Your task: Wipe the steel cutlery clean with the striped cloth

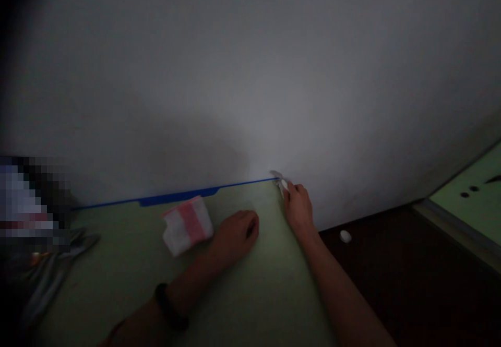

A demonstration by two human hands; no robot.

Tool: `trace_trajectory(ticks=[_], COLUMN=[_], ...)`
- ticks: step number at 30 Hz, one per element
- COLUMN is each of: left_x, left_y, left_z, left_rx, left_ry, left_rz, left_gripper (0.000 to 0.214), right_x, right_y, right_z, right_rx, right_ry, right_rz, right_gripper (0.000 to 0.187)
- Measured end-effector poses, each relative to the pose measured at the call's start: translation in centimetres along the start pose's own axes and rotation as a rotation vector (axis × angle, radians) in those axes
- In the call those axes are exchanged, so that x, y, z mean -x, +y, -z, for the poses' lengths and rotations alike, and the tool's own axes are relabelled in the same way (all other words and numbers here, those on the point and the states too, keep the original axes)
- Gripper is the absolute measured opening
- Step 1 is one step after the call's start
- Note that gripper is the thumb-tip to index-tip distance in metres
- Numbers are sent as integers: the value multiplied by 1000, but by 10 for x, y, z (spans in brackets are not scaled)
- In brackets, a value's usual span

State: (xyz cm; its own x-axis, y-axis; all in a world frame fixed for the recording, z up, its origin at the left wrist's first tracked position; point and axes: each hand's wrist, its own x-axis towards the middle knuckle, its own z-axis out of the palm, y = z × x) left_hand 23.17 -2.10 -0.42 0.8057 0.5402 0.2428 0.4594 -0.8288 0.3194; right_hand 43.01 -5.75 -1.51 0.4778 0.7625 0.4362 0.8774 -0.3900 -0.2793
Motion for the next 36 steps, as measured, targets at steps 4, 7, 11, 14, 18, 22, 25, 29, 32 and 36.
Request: trace_trajectory(ticks=[4, 7, 11, 14, 18, 22, 25, 29, 32, 36], left_x=[0, 0, 0, 2, 4, 4, 3, 3, 3, 3], left_y=[-7, -8, -8, -8, -6, -3, -2, -2, -2, -1], left_z=[0, 0, 0, -2, -3, -2, 0, -1, -2, -2], left_rx=[41, 59, 64, 62, 52, 36, 27, 24, 24, 23], left_ry=[1, 4, 12, 20, 30, 27, 23, 11, 5, 1], left_rz=[4, 1, -4, -9, -16, -17, -23, -21, -15, -4], left_gripper=[6, 7, 7, 6, 6, 6, 8, 7, 7, 8], right_x=[1, 4, 10, 10, 11, 16, 20, 19, 17, 16], right_y=[5, 5, 1, 1, 1, -2, -4, -6, -7, -8], right_z=[-8, -7, -3, -2, -3, -1, 2, 3, 2, 3], right_rx=[-8, -4, 32, 41, 35, 98, 155, 171, 151, 106], right_ry=[67, 97, 133, 91, 13, 18, 23, 30, 35, 49], right_rz=[-5, -1, 16, 13, 7, -2, -13, -63, -79, -91], right_gripper=[38, 38, 36, 35, 36, 36, 36, 37, 37, 40])
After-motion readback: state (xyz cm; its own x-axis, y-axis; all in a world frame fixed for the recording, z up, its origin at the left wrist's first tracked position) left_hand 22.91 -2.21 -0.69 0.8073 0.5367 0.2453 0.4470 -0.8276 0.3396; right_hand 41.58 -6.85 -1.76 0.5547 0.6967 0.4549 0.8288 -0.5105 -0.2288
